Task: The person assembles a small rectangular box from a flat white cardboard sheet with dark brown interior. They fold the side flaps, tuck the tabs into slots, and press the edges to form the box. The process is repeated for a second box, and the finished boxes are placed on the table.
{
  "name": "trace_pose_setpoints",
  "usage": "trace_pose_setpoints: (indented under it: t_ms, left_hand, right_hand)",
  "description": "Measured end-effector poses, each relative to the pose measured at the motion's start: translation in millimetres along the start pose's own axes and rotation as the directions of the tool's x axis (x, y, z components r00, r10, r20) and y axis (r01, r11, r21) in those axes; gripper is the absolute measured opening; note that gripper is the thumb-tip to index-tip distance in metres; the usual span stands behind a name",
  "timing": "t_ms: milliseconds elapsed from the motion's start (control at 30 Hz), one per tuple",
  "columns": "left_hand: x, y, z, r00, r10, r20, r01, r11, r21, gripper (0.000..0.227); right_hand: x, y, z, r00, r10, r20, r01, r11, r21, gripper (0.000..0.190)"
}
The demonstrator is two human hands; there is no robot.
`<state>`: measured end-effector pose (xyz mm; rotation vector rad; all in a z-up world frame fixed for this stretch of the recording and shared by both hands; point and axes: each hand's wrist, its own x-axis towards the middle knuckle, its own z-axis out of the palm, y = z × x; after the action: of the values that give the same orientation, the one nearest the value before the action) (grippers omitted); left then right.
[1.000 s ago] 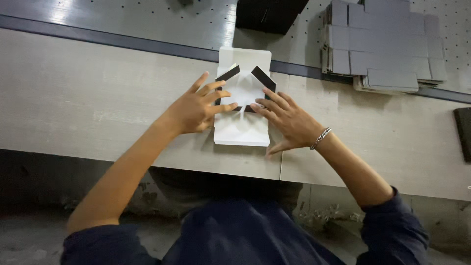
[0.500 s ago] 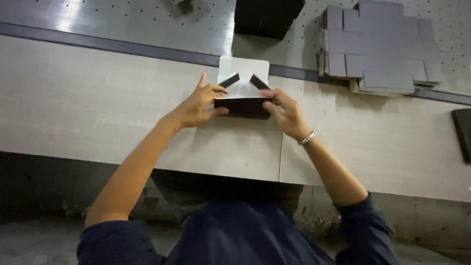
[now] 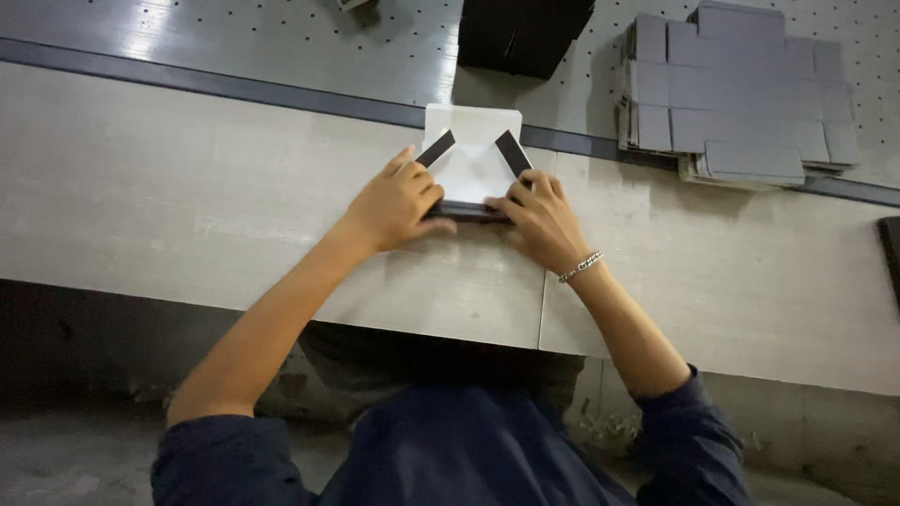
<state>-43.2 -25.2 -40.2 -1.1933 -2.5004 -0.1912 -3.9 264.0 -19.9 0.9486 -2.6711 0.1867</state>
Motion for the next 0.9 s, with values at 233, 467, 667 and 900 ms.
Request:
trace_pose_setpoints:
  t_ms: [233,467,667,900]
  left_hand:
    - [12.4,30.4,4.8,0.999,0.044,0.008,-0.045,0.983,0.181,0.011]
    - [12.6,32.4,-29.0,0.963,0.171,0.210,-0.157,0.984,-0.084,0.030]
    - [23.7,20.4,-25.1,0.845,0.498,0.194,-0.505,0.863,-0.015,0.005]
    - [43.4,51.5,-37.0,0.723,0.667,0.179,-0.679,0.735,0.002,0.008]
  right_hand:
    - [11.1,-5.3,15.8,0.988,-0.142,-0.064,0.135,0.985,-0.102,0.028]
    - [13.0,-25.2,-8.5,0.966,-0.247,0.071,0.237,0.963,0.127,0.012]
    - [-3.7,-30.2,-33.7,0.956,-0.291,-0.049,0.294,0.935,0.197,0.005]
    - [-32.1,-31.6,-26.8,0.962,-0.238,-0.131,0.251,0.963,0.100,0.013]
